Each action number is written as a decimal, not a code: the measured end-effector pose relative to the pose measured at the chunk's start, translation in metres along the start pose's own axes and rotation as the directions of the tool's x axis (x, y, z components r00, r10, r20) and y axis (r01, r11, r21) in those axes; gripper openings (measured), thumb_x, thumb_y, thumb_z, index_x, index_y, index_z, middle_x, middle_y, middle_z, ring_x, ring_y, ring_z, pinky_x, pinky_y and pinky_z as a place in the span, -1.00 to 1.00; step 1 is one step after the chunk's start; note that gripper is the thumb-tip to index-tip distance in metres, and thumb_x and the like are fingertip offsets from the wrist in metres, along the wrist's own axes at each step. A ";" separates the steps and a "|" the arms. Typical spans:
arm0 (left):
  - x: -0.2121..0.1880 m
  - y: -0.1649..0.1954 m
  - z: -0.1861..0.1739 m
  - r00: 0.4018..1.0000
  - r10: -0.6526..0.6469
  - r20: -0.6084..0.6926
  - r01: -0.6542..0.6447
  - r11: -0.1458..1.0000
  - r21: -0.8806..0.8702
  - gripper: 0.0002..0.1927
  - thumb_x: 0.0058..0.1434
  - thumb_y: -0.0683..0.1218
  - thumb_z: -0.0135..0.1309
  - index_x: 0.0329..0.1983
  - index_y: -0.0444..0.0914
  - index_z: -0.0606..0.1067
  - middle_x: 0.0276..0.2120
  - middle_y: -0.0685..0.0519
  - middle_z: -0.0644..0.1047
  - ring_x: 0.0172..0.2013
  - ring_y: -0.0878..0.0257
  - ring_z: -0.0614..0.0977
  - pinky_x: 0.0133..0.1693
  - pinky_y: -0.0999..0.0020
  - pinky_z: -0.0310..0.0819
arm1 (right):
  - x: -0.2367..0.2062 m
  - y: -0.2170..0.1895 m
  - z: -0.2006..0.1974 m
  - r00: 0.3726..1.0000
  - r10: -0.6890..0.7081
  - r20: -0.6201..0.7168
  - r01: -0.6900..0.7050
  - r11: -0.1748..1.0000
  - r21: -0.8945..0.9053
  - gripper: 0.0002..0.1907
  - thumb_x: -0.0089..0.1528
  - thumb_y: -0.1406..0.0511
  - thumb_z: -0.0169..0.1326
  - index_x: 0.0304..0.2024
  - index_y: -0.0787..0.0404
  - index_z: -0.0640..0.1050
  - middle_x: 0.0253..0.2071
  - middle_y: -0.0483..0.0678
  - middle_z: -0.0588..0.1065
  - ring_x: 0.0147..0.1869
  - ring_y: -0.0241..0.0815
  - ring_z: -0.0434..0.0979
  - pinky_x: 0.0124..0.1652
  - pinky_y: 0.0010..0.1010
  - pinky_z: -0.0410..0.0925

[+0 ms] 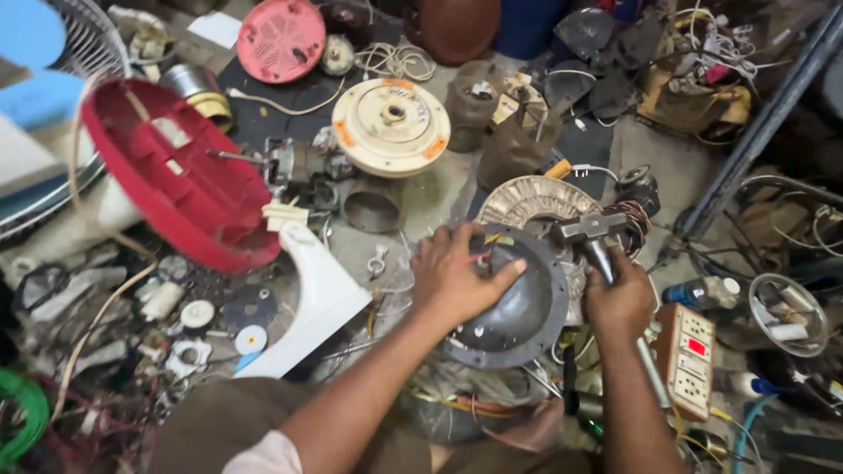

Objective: The person sits on the floor and works on an electric motor. They use a hammer to tap the motor housing, then use a screwdriver to adjust internal components. They connect wires to a capacitor and use pliers to secure the connections.

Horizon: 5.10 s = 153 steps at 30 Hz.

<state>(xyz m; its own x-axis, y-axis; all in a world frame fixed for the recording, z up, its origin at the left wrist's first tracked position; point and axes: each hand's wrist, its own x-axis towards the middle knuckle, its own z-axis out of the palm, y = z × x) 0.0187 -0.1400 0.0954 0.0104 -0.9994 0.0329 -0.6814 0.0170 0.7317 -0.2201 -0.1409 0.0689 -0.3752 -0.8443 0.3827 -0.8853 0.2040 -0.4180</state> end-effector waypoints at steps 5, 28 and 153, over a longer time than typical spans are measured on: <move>0.056 0.032 0.011 0.992 0.082 0.100 -0.091 0.992 0.090 0.14 -0.37 0.48 0.43 0.24 -0.15 0.40 0.15 -0.22 0.38 0.20 -0.21 0.35 0.15 -0.17 0.24 | 0.015 0.021 0.008 1.000 -0.018 -0.016 0.018 1.000 -0.019 -0.54 0.16 0.26 0.34 0.13 0.12 0.63 -0.06 0.17 0.54 0.05 0.22 0.52 0.07 -0.05 0.37; 0.004 -0.067 0.042 0.941 -0.082 0.327 0.267 0.773 -0.575 -0.10 0.31 0.10 0.02 0.57 -0.05 -0.19 0.03 -0.34 0.56 -0.57 0.13 0.65 -0.55 0.30 0.59 | -0.017 -0.070 0.035 0.985 -0.163 -0.048 0.151 0.718 0.679 -0.50 0.03 0.39 0.55 -0.22 0.28 0.44 -0.24 0.00 0.46 -0.14 -0.26 0.40 -0.09 -0.39 0.36; 0.038 -0.062 0.005 0.963 0.194 0.189 -0.064 0.841 -0.538 -0.84 0.30 -0.10 0.20 -0.26 -0.30 0.52 0.12 -0.08 0.59 -0.04 0.31 0.63 0.00 0.41 0.52 | -0.014 0.063 -0.010 0.906 -0.057 0.418 -0.158 0.873 0.462 -0.84 0.20 0.35 0.32 -0.22 0.30 0.65 -0.34 -0.08 0.63 -0.28 -0.36 0.58 -0.26 -0.49 0.44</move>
<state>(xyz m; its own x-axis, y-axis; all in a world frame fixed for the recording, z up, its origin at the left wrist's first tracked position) 0.0574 -0.1791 0.0476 -0.2609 -0.9643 0.0446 -0.1799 0.0940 0.9792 -0.2729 -0.1113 0.0450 -0.1747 -0.9843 0.0260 -0.5863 0.0827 -0.8059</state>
